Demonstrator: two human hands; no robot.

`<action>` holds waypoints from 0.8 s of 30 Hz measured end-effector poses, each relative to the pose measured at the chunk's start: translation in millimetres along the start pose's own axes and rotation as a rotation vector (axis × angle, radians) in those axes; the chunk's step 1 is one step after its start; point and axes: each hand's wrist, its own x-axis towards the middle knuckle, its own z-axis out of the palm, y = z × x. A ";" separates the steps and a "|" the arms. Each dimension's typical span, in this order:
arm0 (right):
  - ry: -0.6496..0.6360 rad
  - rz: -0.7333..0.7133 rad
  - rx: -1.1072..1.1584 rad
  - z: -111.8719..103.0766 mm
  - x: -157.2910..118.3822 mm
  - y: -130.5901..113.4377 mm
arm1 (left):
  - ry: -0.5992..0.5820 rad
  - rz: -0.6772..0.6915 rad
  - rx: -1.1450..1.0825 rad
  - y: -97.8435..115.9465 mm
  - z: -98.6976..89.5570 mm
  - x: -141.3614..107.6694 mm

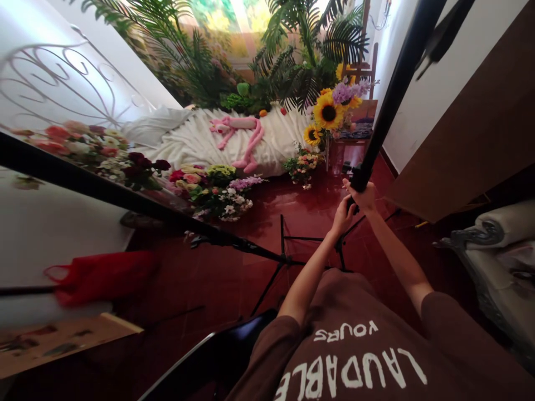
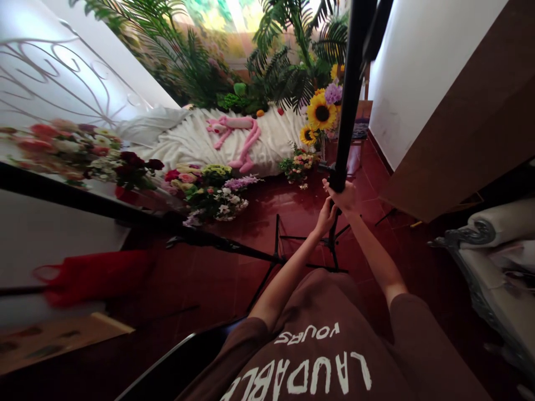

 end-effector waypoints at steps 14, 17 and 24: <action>-0.167 -0.220 0.007 -56.1 17.8 -42.2 | 0.041 -0.013 0.055 4.4 1.1 -0.8; -0.228 -0.150 -0.085 -78.5 -11.3 -6.2 | 0.042 -0.010 0.051 3.7 1.3 -1.1; -0.270 -0.104 -0.124 -78.7 -62.7 62.6 | 0.033 -0.020 0.024 1.8 2.0 0.1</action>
